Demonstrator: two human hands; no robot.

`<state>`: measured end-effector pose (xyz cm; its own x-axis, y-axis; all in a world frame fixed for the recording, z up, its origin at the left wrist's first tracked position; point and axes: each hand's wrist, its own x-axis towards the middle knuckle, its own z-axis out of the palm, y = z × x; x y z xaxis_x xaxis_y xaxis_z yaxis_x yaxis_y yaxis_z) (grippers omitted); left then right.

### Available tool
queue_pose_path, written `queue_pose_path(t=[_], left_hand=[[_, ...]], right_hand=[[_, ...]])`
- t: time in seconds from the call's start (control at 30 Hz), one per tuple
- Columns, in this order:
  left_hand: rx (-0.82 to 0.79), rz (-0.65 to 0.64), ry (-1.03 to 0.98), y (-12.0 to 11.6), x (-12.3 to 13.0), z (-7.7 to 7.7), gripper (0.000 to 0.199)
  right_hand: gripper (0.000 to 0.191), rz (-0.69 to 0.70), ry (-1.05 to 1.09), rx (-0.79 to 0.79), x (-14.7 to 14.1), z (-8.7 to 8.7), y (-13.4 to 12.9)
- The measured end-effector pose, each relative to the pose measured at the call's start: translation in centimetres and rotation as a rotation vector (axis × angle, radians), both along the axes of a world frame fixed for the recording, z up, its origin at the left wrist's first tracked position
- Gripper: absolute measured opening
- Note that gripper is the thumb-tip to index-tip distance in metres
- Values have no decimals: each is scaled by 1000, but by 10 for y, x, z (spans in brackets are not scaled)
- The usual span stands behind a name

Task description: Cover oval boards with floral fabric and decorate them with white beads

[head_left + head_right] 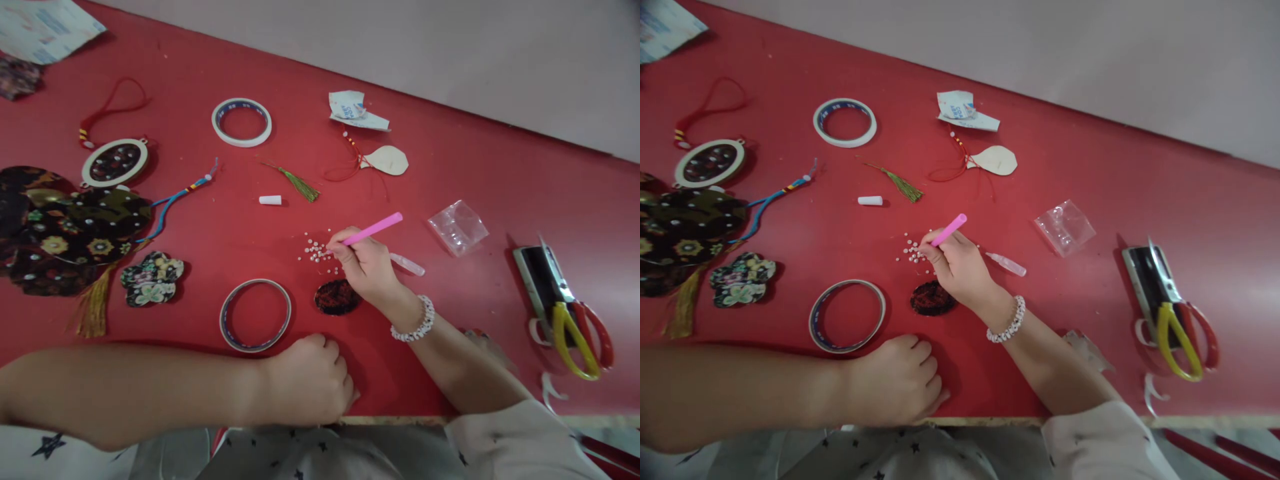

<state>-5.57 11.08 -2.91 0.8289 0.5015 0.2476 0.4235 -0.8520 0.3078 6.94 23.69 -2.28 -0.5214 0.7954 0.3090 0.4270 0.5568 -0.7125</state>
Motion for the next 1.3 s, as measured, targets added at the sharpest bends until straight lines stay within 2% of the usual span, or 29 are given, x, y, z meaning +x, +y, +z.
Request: queue_pose_path(t=[0.17, 0.4, 0.6, 0.7, 0.8, 1.0, 1.07, 1.3], left_hand=[[-1, -28, 28, 0, 0, -1, 22], [-10, 10, -19, 1, 0, 1, 23], [10, 11, -94, 4, -1, 5, 43], [61, -15, -198, 6, -2, 6, 48], [75, -21, -217, 7, -1, 5, 49], [43, -11, -166, 6, -2, 5, 45], [40, -14, -169, 6, -3, 5, 43], [24, -8, -134, 5, -2, 3, 38]], right_hand=[[21, 20, -14, 7, -1, 2, 1], [19, 58, -9, 57, -2, 3, 2], [15, -18, -18, 109, -4, 8, 1], [14, 8, -57, 87, -5, 7, 0], [13, 32, -96, 84, -5, 4, 0], [16, -169, 41, 82, 1, 7, -3], [15, -195, 43, 52, 3, 9, -4], [15, -61, -14, 68, 12, 8, -12]])
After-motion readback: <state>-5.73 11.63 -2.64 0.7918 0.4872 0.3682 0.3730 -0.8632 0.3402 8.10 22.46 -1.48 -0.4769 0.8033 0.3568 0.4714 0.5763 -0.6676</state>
